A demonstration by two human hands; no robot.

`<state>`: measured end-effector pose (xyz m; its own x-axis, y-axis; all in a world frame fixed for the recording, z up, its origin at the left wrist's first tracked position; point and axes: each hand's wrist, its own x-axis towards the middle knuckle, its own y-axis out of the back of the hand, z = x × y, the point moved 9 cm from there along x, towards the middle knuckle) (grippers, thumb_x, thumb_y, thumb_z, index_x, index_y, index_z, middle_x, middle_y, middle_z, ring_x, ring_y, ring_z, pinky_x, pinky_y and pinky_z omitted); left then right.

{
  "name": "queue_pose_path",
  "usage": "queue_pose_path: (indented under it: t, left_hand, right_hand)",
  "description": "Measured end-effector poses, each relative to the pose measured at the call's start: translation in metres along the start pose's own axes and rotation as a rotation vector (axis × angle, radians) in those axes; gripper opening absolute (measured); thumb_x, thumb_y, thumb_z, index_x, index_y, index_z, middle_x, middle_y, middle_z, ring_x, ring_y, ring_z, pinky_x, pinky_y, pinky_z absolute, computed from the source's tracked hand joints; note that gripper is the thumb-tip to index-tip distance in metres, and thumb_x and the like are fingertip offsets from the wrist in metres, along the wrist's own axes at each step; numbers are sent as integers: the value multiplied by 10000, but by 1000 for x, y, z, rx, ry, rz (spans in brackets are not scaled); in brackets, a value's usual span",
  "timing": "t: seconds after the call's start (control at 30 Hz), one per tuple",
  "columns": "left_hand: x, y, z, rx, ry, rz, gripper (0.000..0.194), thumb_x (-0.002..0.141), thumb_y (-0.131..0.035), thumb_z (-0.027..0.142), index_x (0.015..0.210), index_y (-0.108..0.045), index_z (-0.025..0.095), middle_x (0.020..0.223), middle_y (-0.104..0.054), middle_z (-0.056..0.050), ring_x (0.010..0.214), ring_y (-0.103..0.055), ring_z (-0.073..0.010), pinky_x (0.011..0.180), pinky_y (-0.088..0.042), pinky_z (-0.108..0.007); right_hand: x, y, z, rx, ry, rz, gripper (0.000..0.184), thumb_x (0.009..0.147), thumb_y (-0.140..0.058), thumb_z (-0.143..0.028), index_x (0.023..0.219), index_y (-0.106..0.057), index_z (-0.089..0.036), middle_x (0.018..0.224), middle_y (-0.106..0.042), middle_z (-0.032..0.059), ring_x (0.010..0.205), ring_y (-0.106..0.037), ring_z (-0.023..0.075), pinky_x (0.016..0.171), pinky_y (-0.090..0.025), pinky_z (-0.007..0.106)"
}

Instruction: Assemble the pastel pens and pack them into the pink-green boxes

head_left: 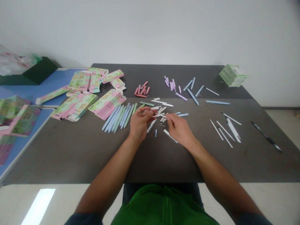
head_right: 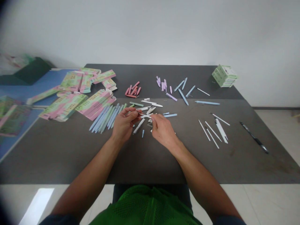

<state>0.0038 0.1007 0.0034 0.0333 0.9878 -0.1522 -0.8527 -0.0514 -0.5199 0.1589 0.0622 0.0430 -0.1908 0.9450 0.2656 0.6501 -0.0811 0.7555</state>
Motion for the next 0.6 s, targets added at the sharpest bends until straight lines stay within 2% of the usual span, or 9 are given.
queue_pose_path:
  t: [0.37,0.5,0.6]
  left_hand:
    - [-6,-7,1,162,-84,-12,353,684,-855,276,927,-635,143,922,-787,-101,791,-728,-190,755,-559,-311]
    - [-5,-9,0,240,-92,-42,326,713,-824,253,971,-650,154,946,-786,-96,781,-715,-180,784,-542,-314]
    - [0,-8,-1,364,-135,-60,297,737,-788,219,1014,-689,181,962,-775,-73,860,-706,-197,837,-518,-316]
  right_hand:
    - [0,-14,1,17,-1,-47,227,999,-442,-211,1081,-654,-220,985,-723,67,896,-647,220,810,-430,309]
    - [1,-11,2,9,-17,-41,213,992,-459,-207,1043,-665,-211,946,-725,63,873,-651,219,787,-422,306]
    - [2,-3,10,31,-63,-4,205,988,-472,-233,1030,-672,-216,950,-729,60,877,-654,223,783,-429,311]
